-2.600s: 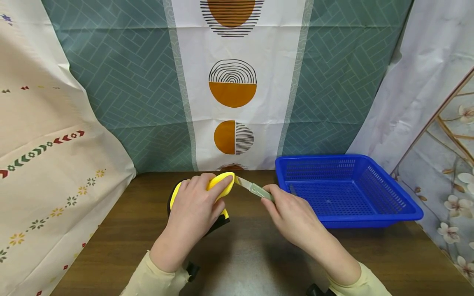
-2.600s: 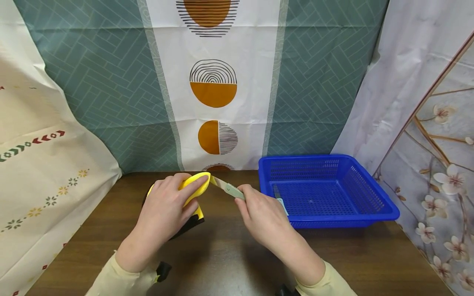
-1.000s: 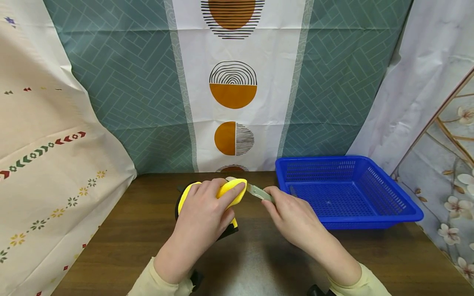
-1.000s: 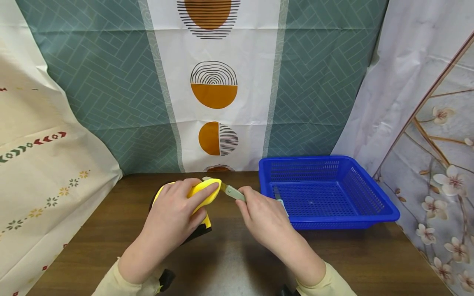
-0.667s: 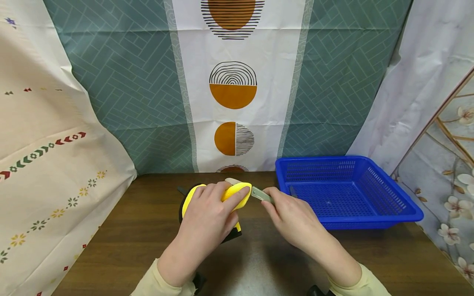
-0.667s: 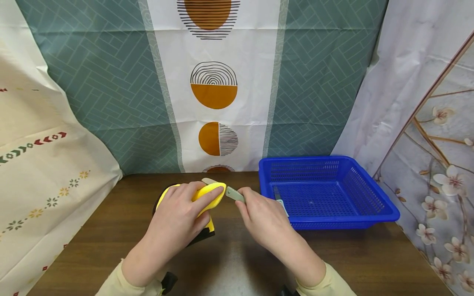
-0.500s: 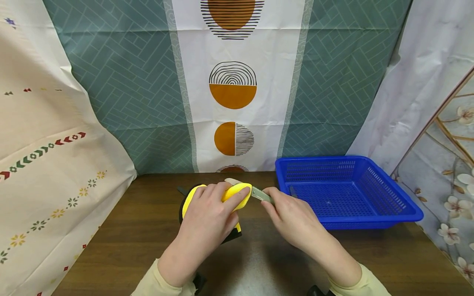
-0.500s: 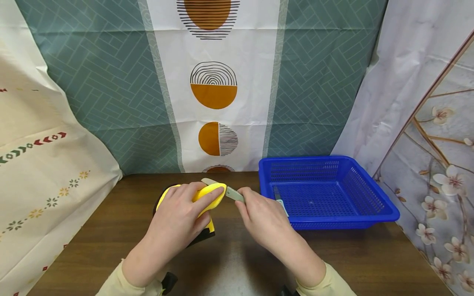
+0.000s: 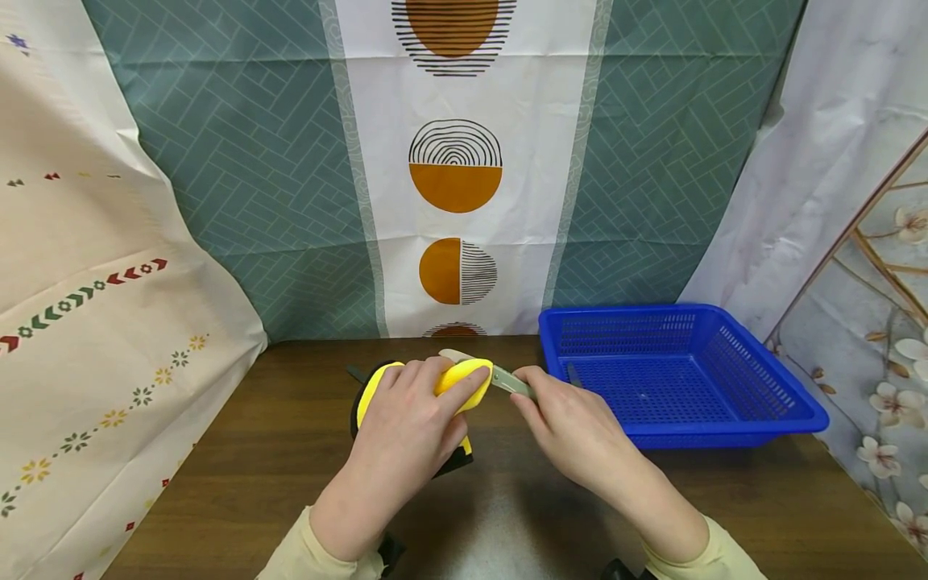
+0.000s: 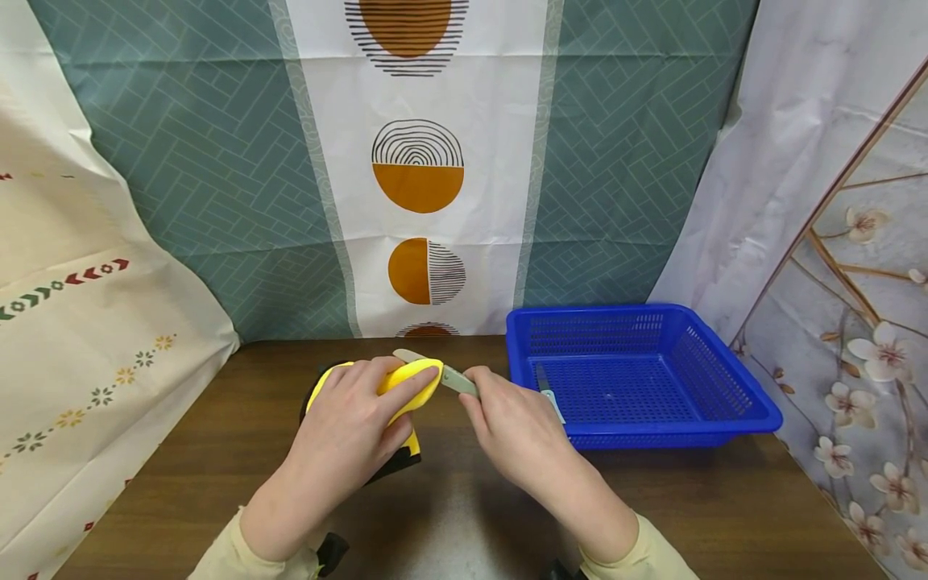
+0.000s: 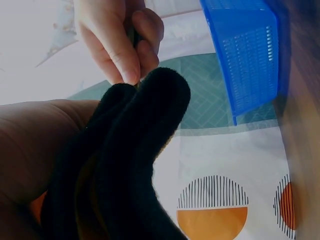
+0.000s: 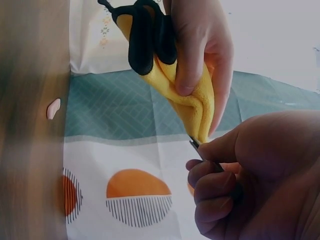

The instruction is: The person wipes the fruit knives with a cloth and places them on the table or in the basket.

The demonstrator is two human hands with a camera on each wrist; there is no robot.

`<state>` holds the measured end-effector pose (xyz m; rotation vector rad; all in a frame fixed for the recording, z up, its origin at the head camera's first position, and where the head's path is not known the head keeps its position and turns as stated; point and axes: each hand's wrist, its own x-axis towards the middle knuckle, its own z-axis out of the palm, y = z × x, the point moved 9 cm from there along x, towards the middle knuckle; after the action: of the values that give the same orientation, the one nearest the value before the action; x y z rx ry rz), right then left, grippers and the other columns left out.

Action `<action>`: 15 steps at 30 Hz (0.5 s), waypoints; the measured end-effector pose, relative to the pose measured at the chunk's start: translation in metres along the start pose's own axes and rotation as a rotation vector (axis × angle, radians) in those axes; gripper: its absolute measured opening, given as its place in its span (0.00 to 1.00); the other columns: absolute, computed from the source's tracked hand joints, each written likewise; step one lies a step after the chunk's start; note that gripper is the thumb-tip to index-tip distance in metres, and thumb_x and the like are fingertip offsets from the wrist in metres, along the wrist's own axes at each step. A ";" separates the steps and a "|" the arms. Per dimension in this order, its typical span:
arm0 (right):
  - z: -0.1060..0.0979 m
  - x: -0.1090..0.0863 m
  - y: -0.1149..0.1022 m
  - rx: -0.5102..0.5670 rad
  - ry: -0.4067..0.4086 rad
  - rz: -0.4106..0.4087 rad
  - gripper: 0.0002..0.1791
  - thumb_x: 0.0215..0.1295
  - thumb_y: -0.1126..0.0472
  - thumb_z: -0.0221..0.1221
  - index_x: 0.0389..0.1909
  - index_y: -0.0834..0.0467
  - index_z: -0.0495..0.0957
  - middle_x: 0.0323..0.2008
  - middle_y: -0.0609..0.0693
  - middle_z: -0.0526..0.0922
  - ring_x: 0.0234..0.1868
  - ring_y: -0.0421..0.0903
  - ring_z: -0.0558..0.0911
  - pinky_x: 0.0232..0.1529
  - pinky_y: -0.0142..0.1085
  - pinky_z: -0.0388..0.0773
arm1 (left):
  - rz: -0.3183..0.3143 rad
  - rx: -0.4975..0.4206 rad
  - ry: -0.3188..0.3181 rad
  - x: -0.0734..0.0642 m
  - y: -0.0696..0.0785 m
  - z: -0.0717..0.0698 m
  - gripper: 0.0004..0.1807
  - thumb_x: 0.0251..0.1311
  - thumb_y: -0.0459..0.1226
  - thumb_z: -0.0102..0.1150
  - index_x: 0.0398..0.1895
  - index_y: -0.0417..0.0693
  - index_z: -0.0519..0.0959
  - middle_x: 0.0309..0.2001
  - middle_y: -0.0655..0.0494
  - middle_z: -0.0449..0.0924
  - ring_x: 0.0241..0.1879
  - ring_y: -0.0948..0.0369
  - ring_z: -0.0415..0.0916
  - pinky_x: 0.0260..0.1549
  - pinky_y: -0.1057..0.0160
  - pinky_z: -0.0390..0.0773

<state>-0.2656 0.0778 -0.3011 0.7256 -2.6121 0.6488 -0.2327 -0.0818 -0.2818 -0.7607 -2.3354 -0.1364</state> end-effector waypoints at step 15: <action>-0.002 0.001 0.000 0.001 0.012 -0.009 0.11 0.81 0.58 0.64 0.59 0.53 0.81 0.30 0.39 0.77 0.27 0.40 0.73 0.28 0.40 0.73 | -0.013 0.018 0.010 0.000 -0.008 -0.001 0.32 0.57 0.36 0.76 0.67 0.63 0.85 0.53 0.46 0.84 0.45 0.45 0.84 0.47 0.45 0.81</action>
<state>-0.2656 0.0786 -0.2992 0.7312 -2.5957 0.6499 -0.2366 -0.0884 -0.2805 -0.7350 -2.3296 -0.1241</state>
